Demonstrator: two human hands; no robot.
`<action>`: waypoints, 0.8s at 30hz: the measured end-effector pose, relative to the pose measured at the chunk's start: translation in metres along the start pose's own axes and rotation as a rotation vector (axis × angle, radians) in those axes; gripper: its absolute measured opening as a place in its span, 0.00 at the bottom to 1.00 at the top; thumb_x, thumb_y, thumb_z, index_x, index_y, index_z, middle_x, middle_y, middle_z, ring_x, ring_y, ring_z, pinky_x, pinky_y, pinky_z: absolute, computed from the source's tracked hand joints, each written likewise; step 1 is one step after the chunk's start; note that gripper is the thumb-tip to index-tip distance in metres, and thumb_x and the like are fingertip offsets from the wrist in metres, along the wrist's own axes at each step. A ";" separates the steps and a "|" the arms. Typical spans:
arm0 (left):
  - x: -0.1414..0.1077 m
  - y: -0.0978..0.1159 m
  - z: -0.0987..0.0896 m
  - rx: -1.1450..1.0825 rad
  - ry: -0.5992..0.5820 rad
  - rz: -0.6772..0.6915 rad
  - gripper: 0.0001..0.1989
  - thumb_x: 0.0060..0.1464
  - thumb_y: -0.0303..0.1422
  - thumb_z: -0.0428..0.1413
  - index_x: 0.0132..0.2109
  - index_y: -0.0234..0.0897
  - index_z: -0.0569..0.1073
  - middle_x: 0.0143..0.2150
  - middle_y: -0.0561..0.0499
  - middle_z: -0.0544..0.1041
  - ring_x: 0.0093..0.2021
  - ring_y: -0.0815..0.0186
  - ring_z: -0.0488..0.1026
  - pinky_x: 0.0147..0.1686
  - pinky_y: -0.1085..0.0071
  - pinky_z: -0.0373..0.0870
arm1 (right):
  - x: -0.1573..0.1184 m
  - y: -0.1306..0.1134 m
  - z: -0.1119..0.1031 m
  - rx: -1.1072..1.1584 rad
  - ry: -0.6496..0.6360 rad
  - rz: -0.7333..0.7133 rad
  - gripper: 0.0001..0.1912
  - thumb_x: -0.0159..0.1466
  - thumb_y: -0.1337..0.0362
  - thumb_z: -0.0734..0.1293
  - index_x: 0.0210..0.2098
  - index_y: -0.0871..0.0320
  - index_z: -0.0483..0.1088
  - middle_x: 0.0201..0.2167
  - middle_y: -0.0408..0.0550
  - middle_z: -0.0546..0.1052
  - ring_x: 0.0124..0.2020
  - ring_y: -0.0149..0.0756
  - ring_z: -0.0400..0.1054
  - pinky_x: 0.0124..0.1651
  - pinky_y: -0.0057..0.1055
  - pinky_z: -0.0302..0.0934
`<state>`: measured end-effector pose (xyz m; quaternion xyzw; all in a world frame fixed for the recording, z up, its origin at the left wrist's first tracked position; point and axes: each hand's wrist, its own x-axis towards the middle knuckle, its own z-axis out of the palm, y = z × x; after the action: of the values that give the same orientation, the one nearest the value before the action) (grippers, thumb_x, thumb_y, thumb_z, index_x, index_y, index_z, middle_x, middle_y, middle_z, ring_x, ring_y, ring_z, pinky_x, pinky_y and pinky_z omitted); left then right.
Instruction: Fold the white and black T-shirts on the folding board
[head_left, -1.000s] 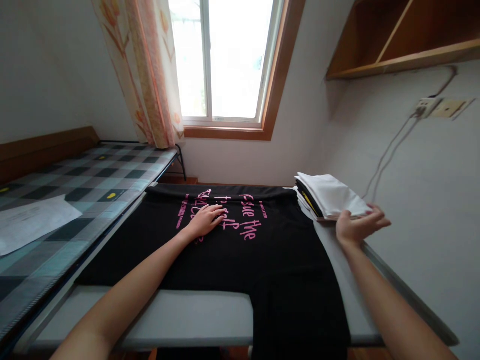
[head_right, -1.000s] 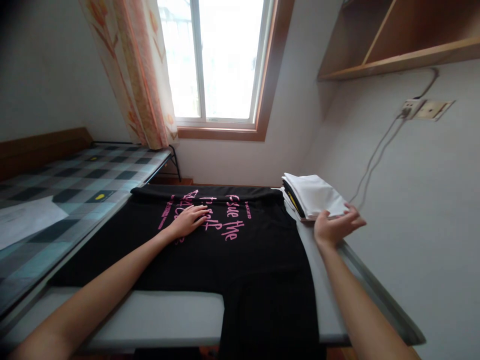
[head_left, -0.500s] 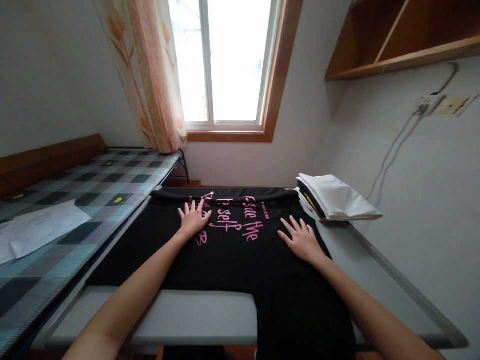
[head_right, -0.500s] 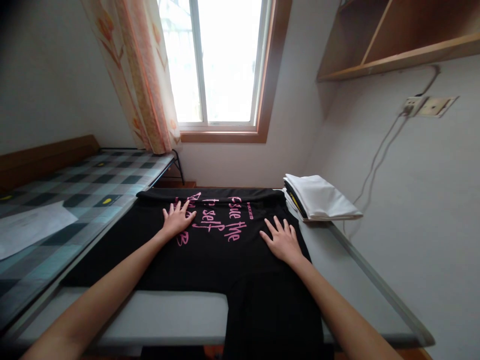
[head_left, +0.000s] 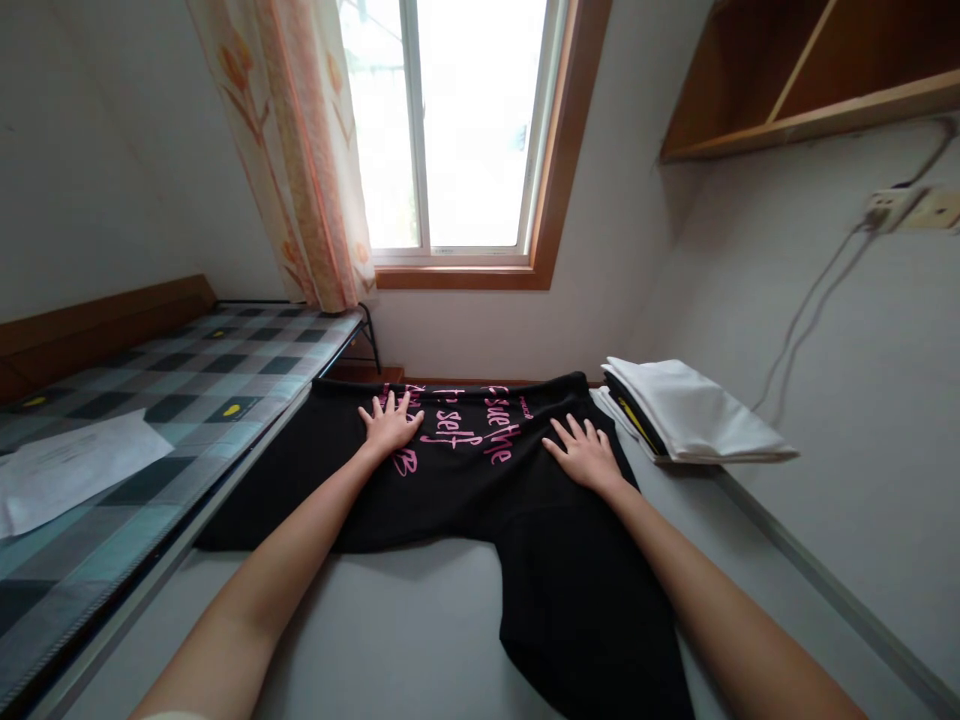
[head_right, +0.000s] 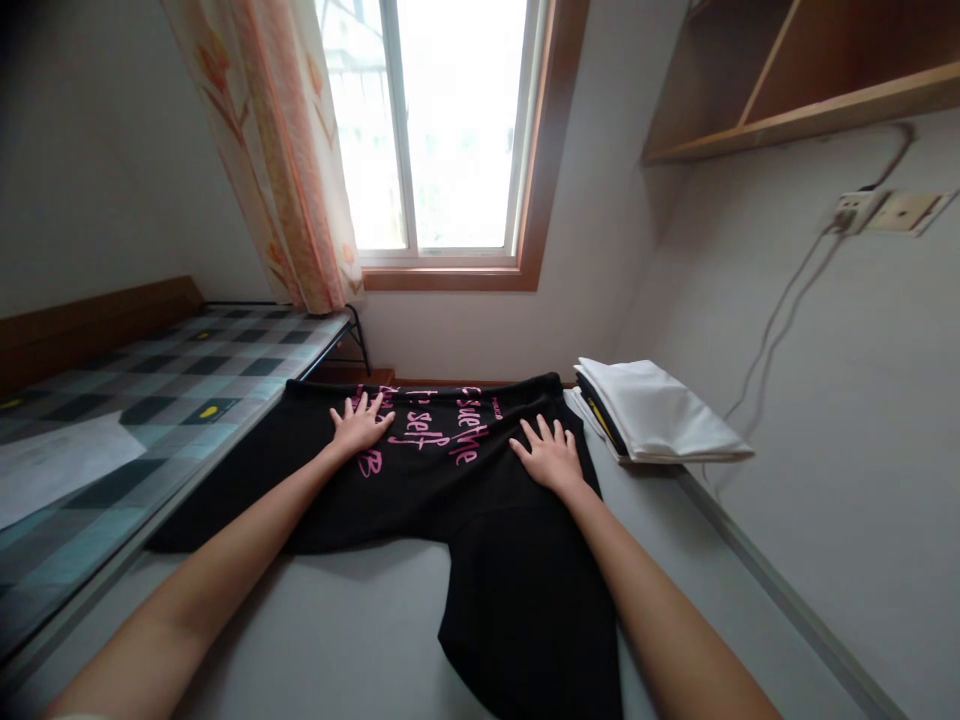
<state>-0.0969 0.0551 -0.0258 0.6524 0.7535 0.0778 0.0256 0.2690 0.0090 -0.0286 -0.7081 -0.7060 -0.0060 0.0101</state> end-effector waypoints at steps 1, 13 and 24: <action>0.007 0.000 0.001 0.000 0.001 0.002 0.38 0.57 0.57 0.37 0.69 0.48 0.49 0.72 0.45 0.46 0.69 0.38 0.40 0.60 0.34 0.36 | 0.006 0.000 0.000 0.002 -0.002 0.002 0.35 0.66 0.42 0.48 0.68 0.47 0.48 0.70 0.48 0.48 0.69 0.53 0.41 0.66 0.49 0.38; 0.060 0.005 0.004 -0.045 0.024 -0.017 0.38 0.56 0.57 0.38 0.68 0.44 0.54 0.71 0.45 0.51 0.69 0.41 0.42 0.61 0.35 0.37 | 0.059 0.004 0.001 0.015 -0.004 0.000 0.35 0.66 0.41 0.47 0.68 0.46 0.48 0.70 0.46 0.48 0.69 0.50 0.41 0.67 0.48 0.38; 0.035 -0.011 -0.005 -0.090 0.084 0.135 0.31 0.61 0.50 0.42 0.65 0.39 0.62 0.69 0.43 0.56 0.69 0.51 0.48 0.64 0.46 0.44 | 0.052 0.009 0.006 0.018 -0.005 -0.011 0.35 0.66 0.42 0.47 0.69 0.46 0.46 0.70 0.47 0.46 0.69 0.49 0.39 0.67 0.47 0.38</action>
<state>-0.1132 0.0874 -0.0207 0.6960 0.7039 0.1406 0.0178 0.2781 0.0608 -0.0330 -0.7041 -0.7100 0.0019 0.0146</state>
